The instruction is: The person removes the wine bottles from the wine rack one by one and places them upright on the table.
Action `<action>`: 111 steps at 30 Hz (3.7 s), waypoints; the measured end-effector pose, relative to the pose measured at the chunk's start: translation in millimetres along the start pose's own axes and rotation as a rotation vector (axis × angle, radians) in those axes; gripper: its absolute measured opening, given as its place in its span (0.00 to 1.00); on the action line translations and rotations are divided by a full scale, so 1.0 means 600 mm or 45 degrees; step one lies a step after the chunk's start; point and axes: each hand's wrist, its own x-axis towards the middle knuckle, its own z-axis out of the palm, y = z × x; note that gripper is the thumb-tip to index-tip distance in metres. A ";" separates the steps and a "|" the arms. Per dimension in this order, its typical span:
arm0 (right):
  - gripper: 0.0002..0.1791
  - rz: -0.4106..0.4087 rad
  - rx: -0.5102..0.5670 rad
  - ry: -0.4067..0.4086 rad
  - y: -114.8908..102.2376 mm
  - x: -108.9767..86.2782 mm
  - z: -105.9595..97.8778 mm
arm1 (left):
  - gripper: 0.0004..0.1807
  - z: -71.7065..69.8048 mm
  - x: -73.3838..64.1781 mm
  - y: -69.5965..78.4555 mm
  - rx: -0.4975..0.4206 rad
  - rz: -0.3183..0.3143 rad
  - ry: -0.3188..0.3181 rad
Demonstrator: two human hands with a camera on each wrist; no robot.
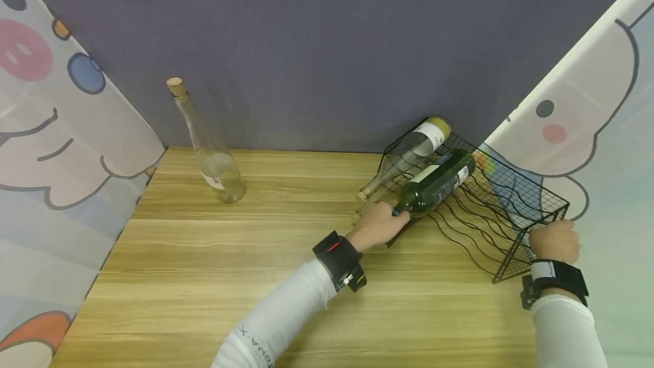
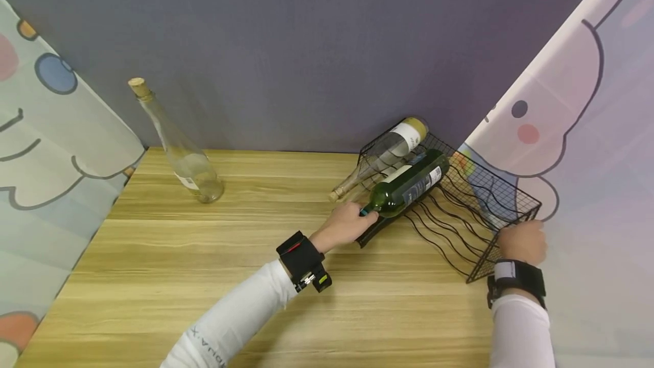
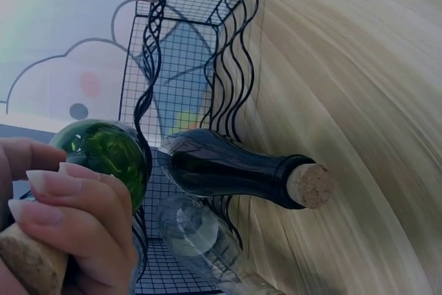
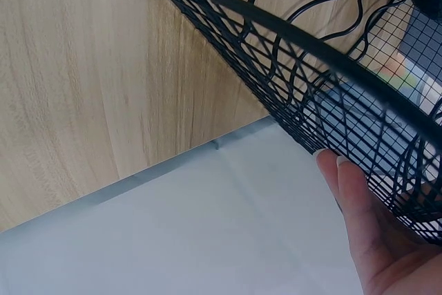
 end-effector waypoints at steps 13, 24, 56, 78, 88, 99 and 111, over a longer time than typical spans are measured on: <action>0.38 -0.013 -0.017 0.003 0.006 0.002 0.002 | 0.32 0.002 -0.006 0.011 0.066 -0.008 0.032; 0.38 -0.013 -0.020 -0.007 0.002 -0.002 -0.001 | 0.31 -0.011 -0.007 0.005 0.012 0.039 -0.007; 0.37 -0.009 -0.004 -0.014 0.003 0.001 0.001 | 0.30 -0.068 -0.049 0.020 -0.082 0.043 -0.032; 0.38 -0.004 -0.020 0.011 -0.003 0.007 0.003 | 0.24 -0.113 -0.077 0.012 -0.067 0.053 0.023; 0.39 0.000 -0.039 -0.001 0.000 0.006 0.000 | 0.24 -0.139 -0.090 0.003 -0.084 0.045 0.077; 0.38 -0.012 -0.031 0.007 0.003 0.007 0.004 | 0.25 -0.166 -0.100 -0.010 -0.087 0.042 0.177; 0.37 -0.011 -0.024 0.013 0.000 0.004 0.003 | 0.25 -0.202 -0.110 -0.033 -0.031 -0.007 0.225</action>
